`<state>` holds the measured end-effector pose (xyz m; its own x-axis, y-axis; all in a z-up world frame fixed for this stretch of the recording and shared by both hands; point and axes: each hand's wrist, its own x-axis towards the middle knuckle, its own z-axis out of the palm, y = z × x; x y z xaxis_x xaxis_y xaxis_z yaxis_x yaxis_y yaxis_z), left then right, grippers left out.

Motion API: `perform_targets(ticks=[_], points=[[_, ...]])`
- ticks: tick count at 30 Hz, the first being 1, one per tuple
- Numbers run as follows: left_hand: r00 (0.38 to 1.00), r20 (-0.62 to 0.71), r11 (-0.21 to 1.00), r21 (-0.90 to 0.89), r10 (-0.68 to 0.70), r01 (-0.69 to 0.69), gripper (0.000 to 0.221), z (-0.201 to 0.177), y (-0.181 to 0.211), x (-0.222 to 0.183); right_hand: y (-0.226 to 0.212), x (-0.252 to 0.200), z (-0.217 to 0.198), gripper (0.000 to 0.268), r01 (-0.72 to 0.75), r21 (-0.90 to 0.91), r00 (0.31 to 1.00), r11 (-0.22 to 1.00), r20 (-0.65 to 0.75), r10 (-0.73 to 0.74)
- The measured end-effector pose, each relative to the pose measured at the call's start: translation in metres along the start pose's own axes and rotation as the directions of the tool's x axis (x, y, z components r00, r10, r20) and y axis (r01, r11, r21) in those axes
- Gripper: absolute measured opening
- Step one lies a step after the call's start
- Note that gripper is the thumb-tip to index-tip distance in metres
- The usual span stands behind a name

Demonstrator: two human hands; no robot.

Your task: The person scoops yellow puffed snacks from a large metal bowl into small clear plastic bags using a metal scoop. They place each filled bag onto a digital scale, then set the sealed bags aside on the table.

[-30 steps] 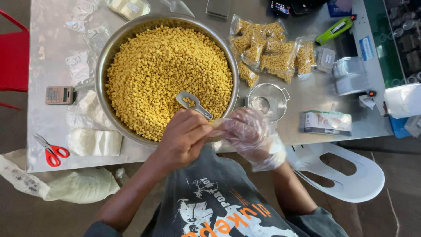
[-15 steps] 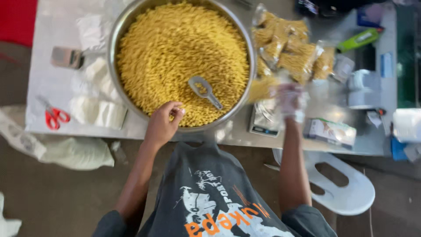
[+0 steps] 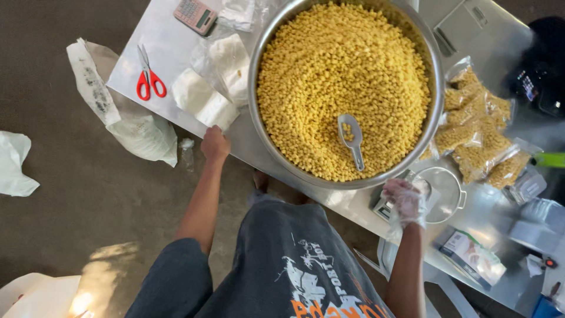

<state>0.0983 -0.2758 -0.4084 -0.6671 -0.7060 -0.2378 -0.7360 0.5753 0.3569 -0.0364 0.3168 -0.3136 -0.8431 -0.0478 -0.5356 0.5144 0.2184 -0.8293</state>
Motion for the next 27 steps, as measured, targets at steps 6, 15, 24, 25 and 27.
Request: perform_targets(ticks=[6, 15, 24, 25, 27], points=[[0.979, -0.176, 0.990, 0.109, 0.104, -0.086, 0.050, 0.032, -0.017, 0.036, 0.028, -0.020, 0.025, 0.033, -0.131, -0.120, 0.988, 0.984, 0.064, 0.139], [0.998, 0.058, 0.987, 0.159, -0.006, -0.004, 0.043, 0.039, -0.004, 0.059, 0.040, -0.045, 0.059, 0.041, -0.190, -0.152, 0.975, 0.970, 0.089, 0.205], [0.957, -0.251, 0.881, -0.406, 0.146, -0.241, 0.008, 0.003, -0.014, 0.085, -0.040, -0.045, 0.113, 0.035, -0.073, -0.459, 0.985, 0.885, 0.104, 0.136], [0.925, -0.362, 0.830, -0.476, 0.115, -0.290, 0.008, -0.008, -0.010, 0.086, -0.058, -0.050, 0.120, 0.036, -0.056, -0.515, 0.988, 0.856, 0.095, 0.122], [0.955, -0.296, 0.702, -0.680, -0.001, -0.211, 0.016, -0.043, 0.010, 0.081, -0.090, -0.057, 0.144, 0.036, 0.008, -0.519, 0.993, 0.854, 0.107, 0.056]])
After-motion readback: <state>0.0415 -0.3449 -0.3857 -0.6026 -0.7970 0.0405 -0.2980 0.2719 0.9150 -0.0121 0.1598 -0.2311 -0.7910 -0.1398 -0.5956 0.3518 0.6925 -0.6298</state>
